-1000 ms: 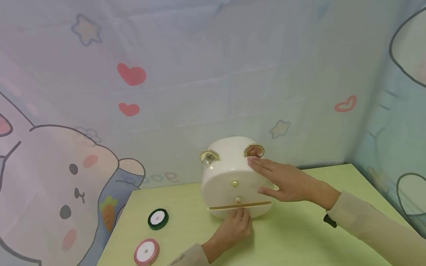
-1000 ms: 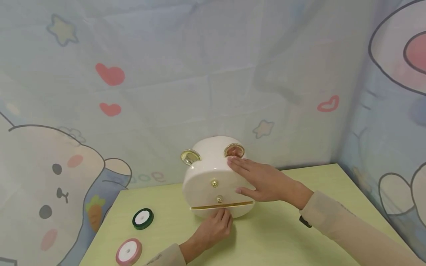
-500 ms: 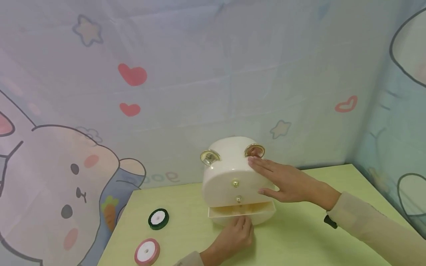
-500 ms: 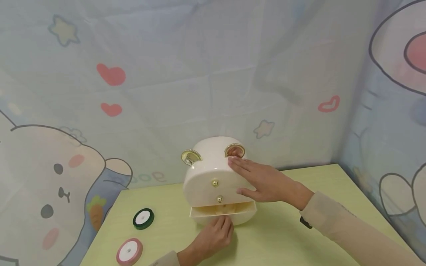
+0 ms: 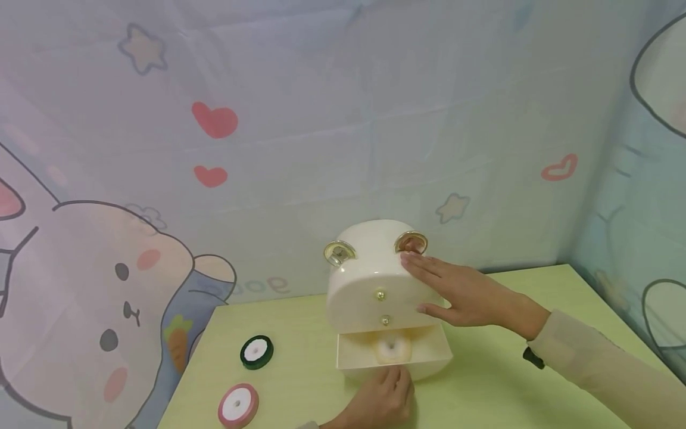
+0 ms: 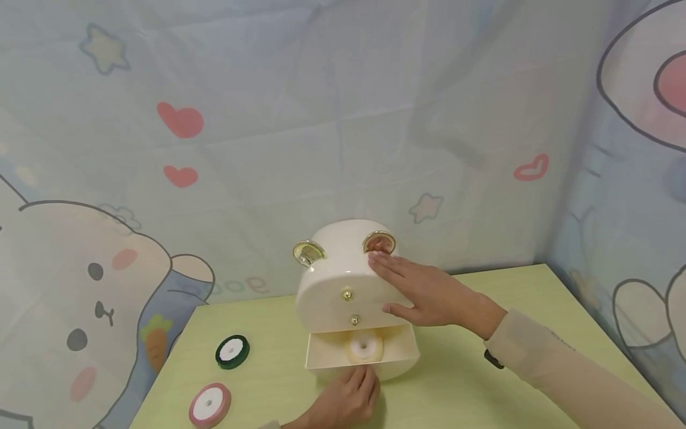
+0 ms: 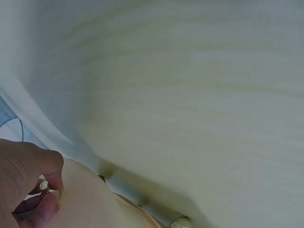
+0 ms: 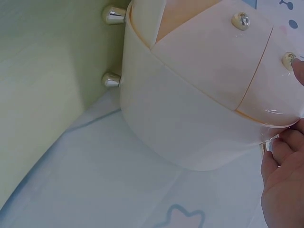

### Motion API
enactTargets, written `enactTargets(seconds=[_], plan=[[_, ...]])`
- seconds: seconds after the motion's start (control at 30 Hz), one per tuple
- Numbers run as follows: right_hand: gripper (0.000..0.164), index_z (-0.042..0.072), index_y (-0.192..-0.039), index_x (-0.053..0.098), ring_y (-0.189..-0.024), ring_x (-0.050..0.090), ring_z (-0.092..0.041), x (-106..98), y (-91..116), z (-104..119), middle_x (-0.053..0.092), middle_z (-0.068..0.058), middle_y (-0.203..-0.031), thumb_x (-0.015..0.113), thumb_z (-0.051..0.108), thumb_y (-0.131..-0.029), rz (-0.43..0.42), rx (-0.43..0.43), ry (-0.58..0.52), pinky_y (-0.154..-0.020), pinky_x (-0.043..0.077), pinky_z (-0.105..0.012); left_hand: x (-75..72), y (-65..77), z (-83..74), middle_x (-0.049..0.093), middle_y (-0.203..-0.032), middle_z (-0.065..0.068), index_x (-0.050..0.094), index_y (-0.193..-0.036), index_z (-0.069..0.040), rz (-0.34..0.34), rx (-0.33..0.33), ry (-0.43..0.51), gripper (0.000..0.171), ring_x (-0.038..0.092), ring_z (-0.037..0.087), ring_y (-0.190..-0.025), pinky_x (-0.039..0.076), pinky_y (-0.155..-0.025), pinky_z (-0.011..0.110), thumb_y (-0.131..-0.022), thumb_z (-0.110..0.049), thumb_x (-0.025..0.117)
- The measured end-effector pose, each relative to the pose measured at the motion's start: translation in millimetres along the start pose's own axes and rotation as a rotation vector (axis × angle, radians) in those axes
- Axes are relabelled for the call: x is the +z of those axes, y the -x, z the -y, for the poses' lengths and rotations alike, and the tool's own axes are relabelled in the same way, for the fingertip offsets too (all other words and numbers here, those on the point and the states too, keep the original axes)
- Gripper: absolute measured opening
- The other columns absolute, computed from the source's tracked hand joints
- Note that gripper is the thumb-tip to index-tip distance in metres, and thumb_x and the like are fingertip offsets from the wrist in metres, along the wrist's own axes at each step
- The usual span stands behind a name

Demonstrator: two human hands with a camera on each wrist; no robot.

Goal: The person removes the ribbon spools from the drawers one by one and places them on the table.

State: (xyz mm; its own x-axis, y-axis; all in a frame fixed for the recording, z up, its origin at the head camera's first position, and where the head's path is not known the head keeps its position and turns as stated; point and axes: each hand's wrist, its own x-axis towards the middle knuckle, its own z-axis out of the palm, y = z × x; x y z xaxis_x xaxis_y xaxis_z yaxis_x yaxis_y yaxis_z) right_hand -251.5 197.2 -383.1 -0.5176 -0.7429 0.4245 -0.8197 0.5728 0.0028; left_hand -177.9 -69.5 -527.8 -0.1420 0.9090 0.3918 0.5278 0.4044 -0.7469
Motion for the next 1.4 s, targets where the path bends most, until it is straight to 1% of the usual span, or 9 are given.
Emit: enactTargets(seconds=[0.07, 0.2, 0.3, 0.37, 0.6, 0.73, 1.0, 1.1, 1.4], plan=[[0.082, 0.006, -0.165, 0.029, -0.151, 0.046, -0.032, 0, 0, 0, 0.035, -0.013, -0.171, 0.069, 0.038, -0.101, -0.001, 0.001, -0.001, -0.100, 0.057, -0.043, -3.6, 1.0, -3.1, 0.061, -0.080, -0.004, 0.074, -0.089, -0.010, 0.008, 0.004, 0.032, 0.041, 0.046, 0.008, -0.068, 0.046, -0.063, 0.019, -0.106, -0.006, 0.037], [0.083, 0.006, -0.165, 0.030, -0.151, 0.047, -0.033, 0, 1, 0, 0.036, -0.014, -0.171, 0.070, 0.038, -0.100, -0.005, 0.001, -0.001, -0.101, 0.057, -0.044, -10.0, 4.6, -8.7, 0.063, -0.083, -0.003, 0.074, -0.088, -0.012, 0.019, -0.005, 0.121, 0.045, 0.043, 0.008, -0.068, 0.043, -0.063, 0.019, -0.110, -0.033, 0.042], [0.084, 0.005, -0.165, 0.030, -0.151, 0.047, -0.033, 1, 0, 0, 0.036, -0.014, -0.171, 0.071, 0.038, -0.099, -0.008, -0.005, 0.000, -0.105, 0.056, -0.044, -14.8, 6.2, -11.1, 0.064, -0.087, -0.003, 0.073, -0.087, -0.013, 0.036, -0.014, 0.140, 0.050, 0.047, 0.008, -0.070, 0.047, -0.066, 0.019, -0.109, -0.048, 0.044], [0.084, 0.005, -0.165, 0.030, -0.152, 0.046, -0.032, 1, 0, -1, 0.036, -0.014, -0.171, 0.071, 0.038, -0.099, -0.010, -0.007, 0.004, -0.106, 0.055, -0.044, -19.1, 6.7, -12.0, 0.064, -0.088, -0.004, 0.073, -0.088, -0.015, 0.063, -0.012, 0.140, 0.051, 0.052, 0.007, -0.073, 0.050, -0.070, 0.018, -0.109, -0.051, 0.042], [0.083, 0.005, -0.165, 0.029, -0.152, 0.046, -0.033, 2, 0, -1, 0.035, -0.013, -0.171, 0.070, 0.038, -0.100, -0.008, -0.012, 0.010, -0.108, 0.054, -0.045, -30.5, 7.5, -15.2, 0.060, -0.086, -0.007, 0.069, -0.087, -0.020, 0.152, -0.014, 0.194, 0.044, 0.048, 0.005, -0.074, 0.046, -0.069, 0.016, -0.109, -0.047, 0.043], [0.083, 0.006, -0.166, 0.028, -0.152, 0.045, -0.032, 2, 0, -1, 0.034, -0.013, -0.172, 0.069, 0.039, -0.101, -0.001, -0.006, 0.011, -0.108, 0.054, -0.045, -31.2, 9.5, -17.6, 0.058, -0.085, -0.007, 0.066, -0.085, -0.019, 0.126, -0.034, 0.183, 0.041, 0.046, 0.006, -0.074, 0.044, -0.067, 0.018, -0.109, -0.045, 0.045], [0.084, 0.006, -0.166, 0.028, -0.152, 0.046, -0.032, 2, 1, -1, 0.034, -0.012, -0.172, 0.069, 0.038, -0.100, -0.009, -0.007, 0.010, -0.110, 0.053, -0.046, -31.2, 14.1, -22.7, 0.061, -0.088, -0.006, 0.066, -0.088, -0.019, 0.055, -0.057, 0.200, 0.047, 0.051, 0.006, -0.076, 0.047, -0.069, 0.018, -0.113, -0.038, 0.032], [0.085, 0.006, -0.166, 0.028, -0.152, 0.045, -0.032, 1, 1, -1, 0.034, -0.012, -0.172, 0.070, 0.038, -0.100, -0.014, -0.008, 0.011, -0.111, 0.052, -0.046, -30.9, 14.1, -24.4, 0.064, -0.090, -0.006, 0.067, -0.089, -0.018, 0.029, -0.047, 0.181, 0.038, 0.054, 0.006, -0.078, 0.049, -0.070, 0.019, -0.111, -0.036, 0.041], [0.083, 0.005, -0.165, 0.030, -0.152, 0.046, -0.032, 1, 1, -1, 0.036, -0.013, -0.171, 0.071, 0.038, -0.100, -0.026, -0.018, 0.011, -0.109, 0.054, -0.045, -34.3, 14.4, -27.7, 0.061, -0.091, -0.008, 0.064, -0.088, -0.023, 0.091, -0.049, 0.216, 0.034, 0.055, 0.004, -0.081, 0.051, -0.075, 0.017, -0.110, -0.036, 0.042]])
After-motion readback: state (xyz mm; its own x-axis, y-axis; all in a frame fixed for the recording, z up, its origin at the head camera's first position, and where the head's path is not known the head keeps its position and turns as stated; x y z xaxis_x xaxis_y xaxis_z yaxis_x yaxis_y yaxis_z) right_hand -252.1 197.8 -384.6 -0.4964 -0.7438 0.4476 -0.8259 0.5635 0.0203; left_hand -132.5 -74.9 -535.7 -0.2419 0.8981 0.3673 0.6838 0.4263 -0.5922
